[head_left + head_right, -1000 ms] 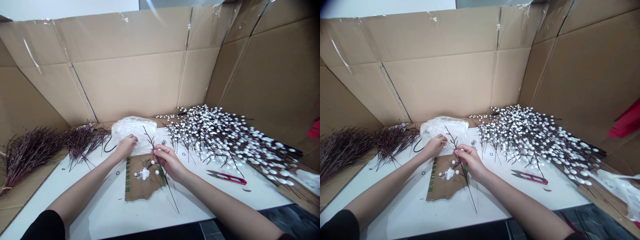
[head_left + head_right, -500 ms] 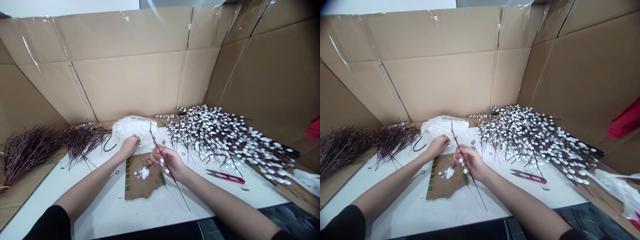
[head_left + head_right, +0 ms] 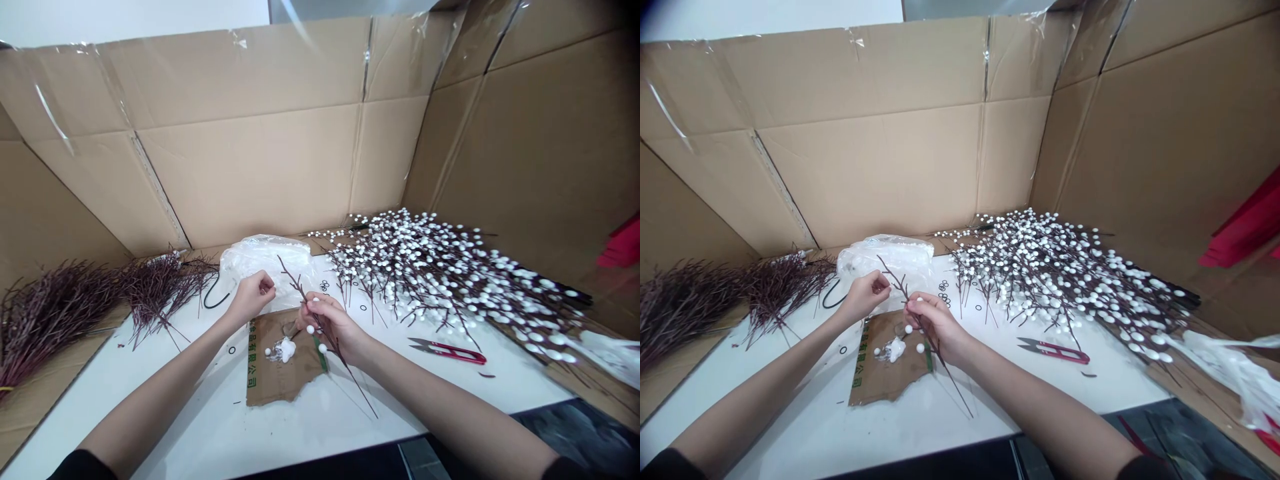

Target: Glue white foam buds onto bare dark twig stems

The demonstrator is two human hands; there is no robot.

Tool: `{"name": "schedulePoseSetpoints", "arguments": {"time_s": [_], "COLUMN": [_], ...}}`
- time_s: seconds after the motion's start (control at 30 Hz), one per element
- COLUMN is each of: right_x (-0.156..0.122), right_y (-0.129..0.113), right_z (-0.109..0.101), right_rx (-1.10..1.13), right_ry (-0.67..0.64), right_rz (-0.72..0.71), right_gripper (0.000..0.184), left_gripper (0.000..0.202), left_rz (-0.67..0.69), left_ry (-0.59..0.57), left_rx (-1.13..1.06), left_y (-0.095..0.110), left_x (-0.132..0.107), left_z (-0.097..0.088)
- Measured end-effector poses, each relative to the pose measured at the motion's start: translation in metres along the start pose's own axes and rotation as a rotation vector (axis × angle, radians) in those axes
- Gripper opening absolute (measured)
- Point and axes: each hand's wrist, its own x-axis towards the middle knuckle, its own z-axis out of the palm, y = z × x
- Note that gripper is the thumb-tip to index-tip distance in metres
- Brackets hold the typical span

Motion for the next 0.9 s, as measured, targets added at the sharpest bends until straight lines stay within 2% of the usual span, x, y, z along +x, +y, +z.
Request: {"name": "schedulePoseSetpoints", "arguments": {"time_s": [0.13,0.2,0.23,0.33,0.47,0.73,0.9], "right_x": [-0.003,-0.005,-0.005,-0.005,-0.004,-0.006,-0.006], "right_y": [0.0,0.001,0.002,0.004,0.009,0.01,0.01], "right_z": [0.002,0.005,0.006,0.008,0.008,0.009,0.009], "right_rx": [-0.044,-0.087,-0.116,-0.19,-0.226,-0.271,-0.312], "right_ry": [-0.014,-0.009,-0.003,0.014,0.046,0.071,0.038], "right_rz": [0.002,0.004,0.003,-0.01,0.013,0.047,0.039], "right_gripper": [0.021,0.021,0.022,0.021,0.017,0.011,0.01], "left_gripper": [0.024,0.025,0.024,0.022,0.022,0.015,0.014], "left_rz": [-0.061,-0.21,-0.266,-0.389,-0.443,-0.435,-0.424], "left_ry": [0.009,0.017,0.019,0.014,0.003,-0.006,-0.006], "left_rx": [-0.247,-0.654,-0.785,-1.011,-1.119,-1.157,-1.174], "left_y": [0.033,0.05,0.057,0.069,0.069,0.071,0.071], "left_x": [-0.035,-0.053,-0.061,-0.076,-0.082,-0.085,-0.086], "left_z": [-0.003,-0.004,-0.005,-0.004,0.0,0.001,0.003]}}
